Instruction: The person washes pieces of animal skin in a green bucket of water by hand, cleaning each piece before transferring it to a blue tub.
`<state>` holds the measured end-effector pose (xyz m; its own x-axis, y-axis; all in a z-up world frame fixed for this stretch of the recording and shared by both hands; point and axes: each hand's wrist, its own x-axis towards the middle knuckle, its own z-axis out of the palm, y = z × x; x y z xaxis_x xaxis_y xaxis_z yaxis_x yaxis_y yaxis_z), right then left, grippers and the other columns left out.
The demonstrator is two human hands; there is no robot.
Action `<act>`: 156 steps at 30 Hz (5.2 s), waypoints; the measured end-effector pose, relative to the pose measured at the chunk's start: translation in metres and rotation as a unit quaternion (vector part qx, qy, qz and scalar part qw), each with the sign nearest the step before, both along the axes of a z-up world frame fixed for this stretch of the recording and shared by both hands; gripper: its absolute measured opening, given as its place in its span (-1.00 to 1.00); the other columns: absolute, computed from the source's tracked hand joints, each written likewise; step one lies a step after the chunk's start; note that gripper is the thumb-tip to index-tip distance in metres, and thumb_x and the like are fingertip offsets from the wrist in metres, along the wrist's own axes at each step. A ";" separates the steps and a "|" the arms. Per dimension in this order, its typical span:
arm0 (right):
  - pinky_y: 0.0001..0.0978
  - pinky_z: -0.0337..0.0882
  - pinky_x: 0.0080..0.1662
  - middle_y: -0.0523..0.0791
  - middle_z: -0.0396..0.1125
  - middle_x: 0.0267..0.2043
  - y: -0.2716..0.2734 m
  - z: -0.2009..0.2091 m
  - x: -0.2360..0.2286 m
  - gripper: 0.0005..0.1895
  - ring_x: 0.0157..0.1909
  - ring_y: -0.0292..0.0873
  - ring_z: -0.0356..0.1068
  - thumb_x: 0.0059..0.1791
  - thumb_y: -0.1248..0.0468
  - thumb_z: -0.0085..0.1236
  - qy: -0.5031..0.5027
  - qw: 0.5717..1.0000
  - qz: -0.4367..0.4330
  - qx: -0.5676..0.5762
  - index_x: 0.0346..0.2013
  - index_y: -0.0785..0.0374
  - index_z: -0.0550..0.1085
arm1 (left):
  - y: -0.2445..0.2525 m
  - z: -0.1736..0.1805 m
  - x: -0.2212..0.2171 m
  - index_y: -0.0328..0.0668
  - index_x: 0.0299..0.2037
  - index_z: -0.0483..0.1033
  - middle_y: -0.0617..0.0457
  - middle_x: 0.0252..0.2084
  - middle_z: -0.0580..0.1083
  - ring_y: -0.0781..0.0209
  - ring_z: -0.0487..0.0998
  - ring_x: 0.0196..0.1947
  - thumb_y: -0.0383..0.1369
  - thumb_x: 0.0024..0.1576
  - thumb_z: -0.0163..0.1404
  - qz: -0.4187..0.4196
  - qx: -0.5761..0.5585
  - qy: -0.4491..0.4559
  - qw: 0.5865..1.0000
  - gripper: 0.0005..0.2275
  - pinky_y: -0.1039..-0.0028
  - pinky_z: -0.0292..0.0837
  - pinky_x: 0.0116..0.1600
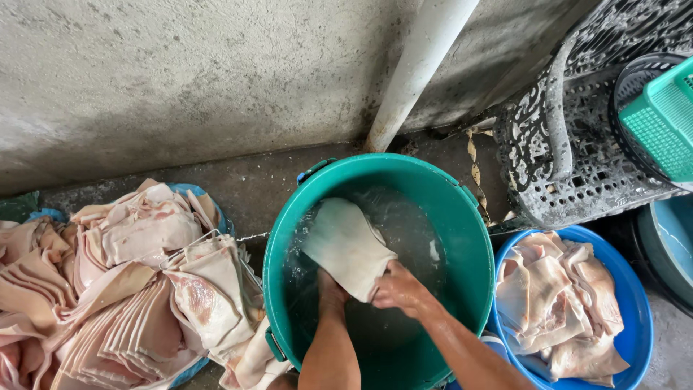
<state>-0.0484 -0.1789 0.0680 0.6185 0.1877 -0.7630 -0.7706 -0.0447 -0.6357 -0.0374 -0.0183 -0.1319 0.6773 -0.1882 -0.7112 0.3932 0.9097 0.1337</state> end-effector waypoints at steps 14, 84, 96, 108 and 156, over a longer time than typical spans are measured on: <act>-0.19 0.12 0.55 -0.06 0.07 0.60 0.042 -0.123 0.074 -0.42 0.59 0.04 0.11 0.20 -0.12 -0.27 -0.465 0.809 0.148 -0.327 0.46 0.01 0.23 | 0.007 0.006 0.012 -0.26 0.25 0.43 -0.07 0.20 0.45 0.01 0.44 0.15 0.12 0.14 0.01 -0.045 0.280 0.043 0.958 -0.36 0.14 0.30 0.24; 0.03 0.38 0.13 0.10 0.30 0.19 0.023 0.155 0.025 -0.42 0.13 0.23 0.36 -0.09 0.20 0.07 -0.385 0.822 0.235 -0.347 0.24 0.13 0.31 | 0.025 0.197 0.035 -0.36 0.27 0.38 -0.19 0.04 0.57 0.00 0.65 -0.08 -0.05 0.22 -0.06 -0.231 0.053 -0.078 0.968 -0.45 0.25 0.60 0.00; -0.35 0.41 -0.01 -0.13 0.43 -0.16 0.009 -0.047 0.063 -0.80 -0.06 -0.20 0.42 -0.09 0.27 0.25 -0.170 0.974 0.147 -0.010 -0.20 0.25 0.53 | -0.011 0.025 -0.016 -0.27 0.24 0.38 -0.21 -0.03 0.57 -0.03 0.60 -0.16 -0.21 0.21 0.03 -0.235 0.128 0.074 0.961 -0.56 0.23 0.53 -0.15; -0.24 0.27 0.20 -0.07 0.39 0.18 -0.071 -0.156 0.084 -0.46 0.24 -0.11 0.30 -0.04 -0.03 0.24 -0.076 0.966 -0.160 -0.189 0.08 0.27 0.53 | -0.006 0.052 0.004 -0.18 0.22 0.38 -0.17 0.08 0.52 -0.08 0.55 0.03 -0.38 -0.01 0.16 -0.176 0.381 0.051 0.906 -0.47 0.12 0.42 0.16; -0.32 0.46 0.11 -0.06 0.41 0.10 -0.067 0.042 0.033 -0.53 0.10 -0.13 0.48 0.10 0.33 0.13 -0.547 0.820 0.080 -0.146 0.32 0.22 0.33 | 0.047 0.269 0.045 -0.21 0.15 0.46 0.06 0.07 0.54 0.27 0.54 0.06 -0.54 0.05 0.20 -0.237 0.466 -0.433 0.734 -0.57 0.41 0.50 0.11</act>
<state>-0.0153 -0.2457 0.1101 0.9484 0.2414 0.2055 0.2847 -0.3636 -0.8870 0.0071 0.0290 0.1368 0.9670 -0.2538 -0.0217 0.0361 0.0524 0.9980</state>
